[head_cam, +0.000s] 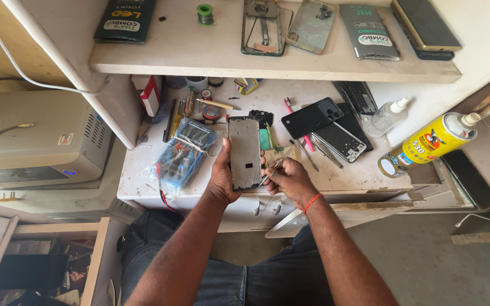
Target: The person works on a disassembled smartphone at a repair bench, holding the phone frame with one hand while using a small metal tool with the other to pry and scrape along the frame edges and interior. They reposition the phone repeatedly and later use a white pen-like tool on the frame.
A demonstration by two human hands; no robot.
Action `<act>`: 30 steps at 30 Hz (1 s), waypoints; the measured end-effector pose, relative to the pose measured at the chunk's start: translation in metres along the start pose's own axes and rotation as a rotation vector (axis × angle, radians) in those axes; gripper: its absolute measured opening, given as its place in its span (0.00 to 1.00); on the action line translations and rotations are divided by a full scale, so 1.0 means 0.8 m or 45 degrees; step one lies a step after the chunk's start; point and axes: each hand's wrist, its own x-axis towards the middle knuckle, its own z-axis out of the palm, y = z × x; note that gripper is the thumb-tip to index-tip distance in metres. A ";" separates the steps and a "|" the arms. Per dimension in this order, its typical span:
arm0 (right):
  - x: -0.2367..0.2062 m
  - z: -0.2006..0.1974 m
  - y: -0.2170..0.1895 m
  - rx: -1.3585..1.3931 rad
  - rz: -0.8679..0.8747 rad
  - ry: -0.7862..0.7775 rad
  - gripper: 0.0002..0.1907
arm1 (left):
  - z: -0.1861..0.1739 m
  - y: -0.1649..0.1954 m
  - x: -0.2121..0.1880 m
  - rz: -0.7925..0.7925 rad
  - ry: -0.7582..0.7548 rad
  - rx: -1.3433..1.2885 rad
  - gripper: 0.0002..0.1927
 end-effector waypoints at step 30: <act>-0.011 0.009 -0.002 -0.078 -0.149 0.051 0.12 | -0.001 0.001 -0.001 -0.058 0.013 0.066 0.46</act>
